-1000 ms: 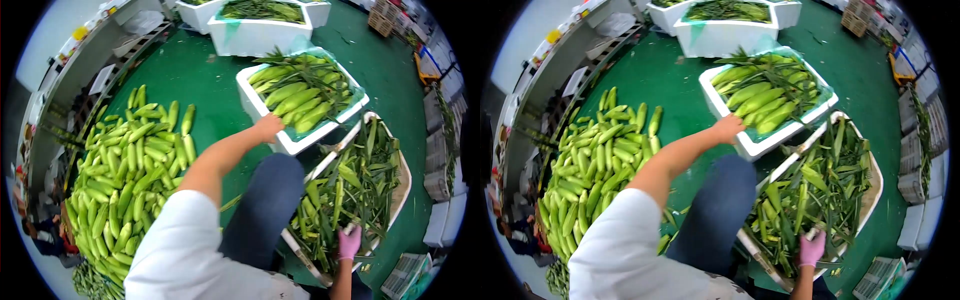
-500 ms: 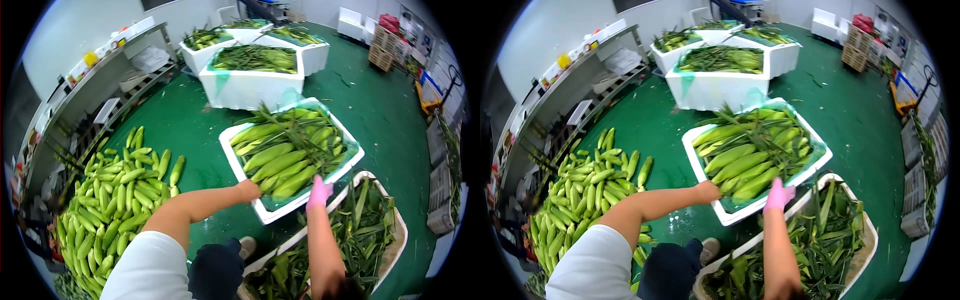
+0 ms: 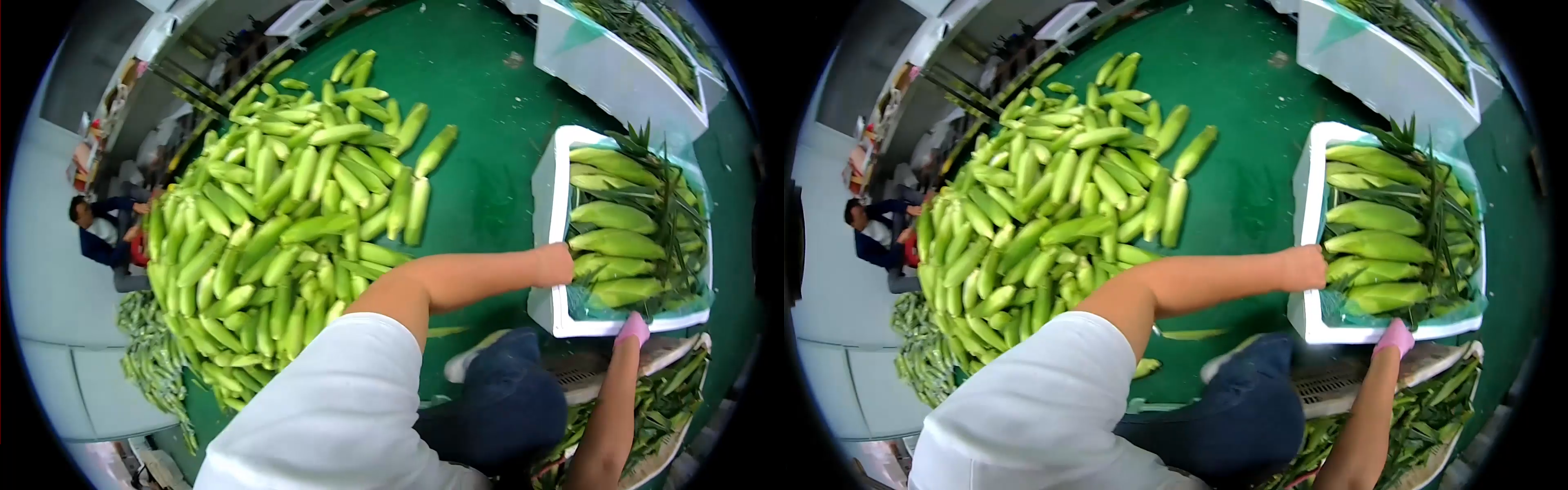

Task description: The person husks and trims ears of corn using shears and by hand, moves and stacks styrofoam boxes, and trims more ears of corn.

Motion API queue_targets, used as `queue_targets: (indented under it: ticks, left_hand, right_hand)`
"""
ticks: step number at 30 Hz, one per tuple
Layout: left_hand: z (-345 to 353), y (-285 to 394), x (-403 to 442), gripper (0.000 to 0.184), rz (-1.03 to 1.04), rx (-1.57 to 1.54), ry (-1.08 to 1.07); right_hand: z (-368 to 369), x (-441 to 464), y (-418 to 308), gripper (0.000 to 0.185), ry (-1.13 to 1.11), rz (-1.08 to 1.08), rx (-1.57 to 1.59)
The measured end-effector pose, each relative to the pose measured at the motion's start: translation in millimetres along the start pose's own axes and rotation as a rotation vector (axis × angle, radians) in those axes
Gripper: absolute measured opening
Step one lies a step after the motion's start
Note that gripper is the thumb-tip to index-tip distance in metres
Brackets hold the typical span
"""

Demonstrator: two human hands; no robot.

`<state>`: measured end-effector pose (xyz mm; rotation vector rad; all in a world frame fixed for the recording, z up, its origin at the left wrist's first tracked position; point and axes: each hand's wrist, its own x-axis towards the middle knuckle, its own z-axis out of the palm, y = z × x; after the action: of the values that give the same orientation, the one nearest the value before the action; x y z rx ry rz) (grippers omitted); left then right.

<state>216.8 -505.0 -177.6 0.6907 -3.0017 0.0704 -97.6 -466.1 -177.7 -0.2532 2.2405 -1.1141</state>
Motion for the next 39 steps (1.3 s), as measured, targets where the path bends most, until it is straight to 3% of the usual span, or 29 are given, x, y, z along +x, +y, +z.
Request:
queue_targets:
  ticks: [3, 4, 7, 10, 12, 14, 15, 18, 19, 20, 21, 22, 23, 25, 27, 32, 33, 35, 36, 37, 38, 39]
  left_hand:
    - [-7, 10, -46, 0.007, -0.016, -0.052, 0.034]
    - [-22, 16, -61, 0.008, -0.023, -0.013, -0.106]
    - [-43, 27, -114, 0.005, -0.087, -0.223, -0.154]
    - [-68, 43, -163, 0.005, -0.140, -0.222, -0.154]
    - [-77, 51, -192, 0.006, -0.159, -0.196, -0.178]
    - [-79, 56, -207, 0.009, -0.179, -0.217, -0.161]
    - [-88, 56, -202, 0.020, -0.191, -0.228, -0.343]
    - [-123, 44, -183, 0.032, -0.087, -0.240, -0.536]
    - [-172, 39, -147, 0.040, -0.305, -0.406, -0.797]
    - [-189, 32, -124, 0.038, -0.496, -0.408, -0.769]
    - [-164, 24, -110, 0.035, -0.566, -0.262, -0.503]
    - [-150, 16, -97, 0.027, -0.562, -0.287, -0.036]
    - [-131, 9, -72, 0.027, -0.458, -0.246, 0.194]
    - [-79, 13, -45, 0.037, -0.481, -0.283, 0.168]
    - [-72, 34, -29, 0.049, -0.540, -0.076, 0.155]
    - [-65, 33, -36, 0.062, -0.629, -0.147, 0.122]
    - [-70, 29, -39, 0.063, -0.649, -0.165, 0.120]
    - [-67, 34, -43, 0.066, -0.725, -0.277, 0.159]
    - [-75, 36, -42, 0.067, -0.813, -0.385, 0.175]
    - [-96, 40, -41, 0.067, -0.878, -0.438, 0.259]
    - [-118, 48, -41, 0.067, -0.947, -0.485, 0.343]
    - [-141, 52, -39, 0.067, -0.976, -0.531, 0.526]
  right_hand:
    - [16, -42, 32, 0.028, -0.055, 0.008, 0.138]
    - [20, -53, 47, 0.028, -0.061, 0.007, 0.145]
    - [27, -85, 87, 0.027, -0.017, -0.005, 0.155]
    - [-18, -185, 26, 0.026, -0.314, 0.199, 0.019]
    - [-64, -190, 30, 0.040, -0.739, 0.428, 0.330]
    - [-112, -269, -44, 0.056, -0.599, 0.113, 0.104]
    - [-137, -282, -56, 0.059, -0.534, -0.027, 0.131]
    - [-233, -271, -18, 0.058, -0.271, -0.302, 0.058]
    - [-267, -257, 0, 0.056, -0.165, -0.298, 0.045]
    - [-303, -247, 24, 0.055, -0.044, -0.277, 0.033]
    - [-333, -245, 32, 0.052, 0.002, -0.241, -0.036]
    - [-356, -244, 45, 0.047, 0.017, -0.153, -0.029]
    - [-379, -241, 60, 0.044, -0.004, -0.107, 0.064]
    - [-397, -252, 63, 0.040, 0.060, -0.106, 0.206]
    - [-424, -258, 79, 0.038, 0.060, -0.171, 0.161]
    - [-439, -274, 139, 0.028, 0.063, -0.227, 0.253]
    - [-429, -283, 145, 0.024, 0.045, -0.267, 0.107]
    - [-394, -308, 171, 0.023, -0.160, -0.315, 0.263]
    - [-387, -326, 167, 0.018, -0.264, -0.506, -0.025]
    - [-371, -359, 147, 0.014, -0.317, -0.441, -0.016]
    - [-363, -369, 173, 0.014, -0.495, -0.509, -0.039]
    - [-361, -389, 166, 0.017, -0.634, -0.306, -0.210]
